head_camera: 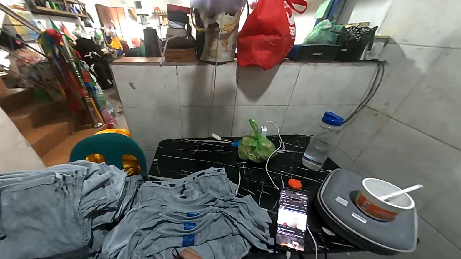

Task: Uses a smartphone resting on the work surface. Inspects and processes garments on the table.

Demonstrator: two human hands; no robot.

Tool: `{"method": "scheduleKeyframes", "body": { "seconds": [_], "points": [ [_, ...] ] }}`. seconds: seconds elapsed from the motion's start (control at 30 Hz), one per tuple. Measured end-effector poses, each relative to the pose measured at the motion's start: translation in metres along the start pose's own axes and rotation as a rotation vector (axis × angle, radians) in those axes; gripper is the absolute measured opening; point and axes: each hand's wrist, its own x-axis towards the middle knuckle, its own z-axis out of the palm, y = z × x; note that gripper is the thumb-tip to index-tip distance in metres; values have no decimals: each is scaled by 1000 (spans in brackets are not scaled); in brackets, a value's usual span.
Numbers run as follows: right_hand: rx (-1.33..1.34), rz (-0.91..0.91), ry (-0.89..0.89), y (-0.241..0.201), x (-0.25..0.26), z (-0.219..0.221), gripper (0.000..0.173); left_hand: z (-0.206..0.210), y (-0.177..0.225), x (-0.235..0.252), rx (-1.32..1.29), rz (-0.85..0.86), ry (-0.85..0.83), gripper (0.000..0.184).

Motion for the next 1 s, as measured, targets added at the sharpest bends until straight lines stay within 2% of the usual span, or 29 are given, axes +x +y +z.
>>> {"method": "scheduleKeyframes", "body": {
  "seconds": [0.13, 0.27, 0.47, 0.67, 0.8, 0.87, 1.0],
  "points": [
    [-162, 9, 52, -9, -3, -3, 32, -3, 1, 0, -129, -89, -48, 13],
    [-435, -104, 99, -24, -11, -10, 46, -8, 6, 0, -203, -174, -2, 10],
    [-631, -204, -99, -28, -18, -16, 38, -9, 5, 3, -216, -139, 22, 8],
    [-623, -126, -84, -32, -17, -8, 36, -6, 6, 1, -202, -134, -6, 10],
    [-642, -180, -123, -28, -16, -8, 38, -8, 8, 2, -247, -146, 19, 8],
    [-641, -178, -74, -27, -16, -6, 42, -8, 8, 3, -264, -148, 23, 8],
    [-384, -11, 46, -26, -12, -7, 47, -8, 9, 4, -302, -165, 51, 7]
  ]
}}
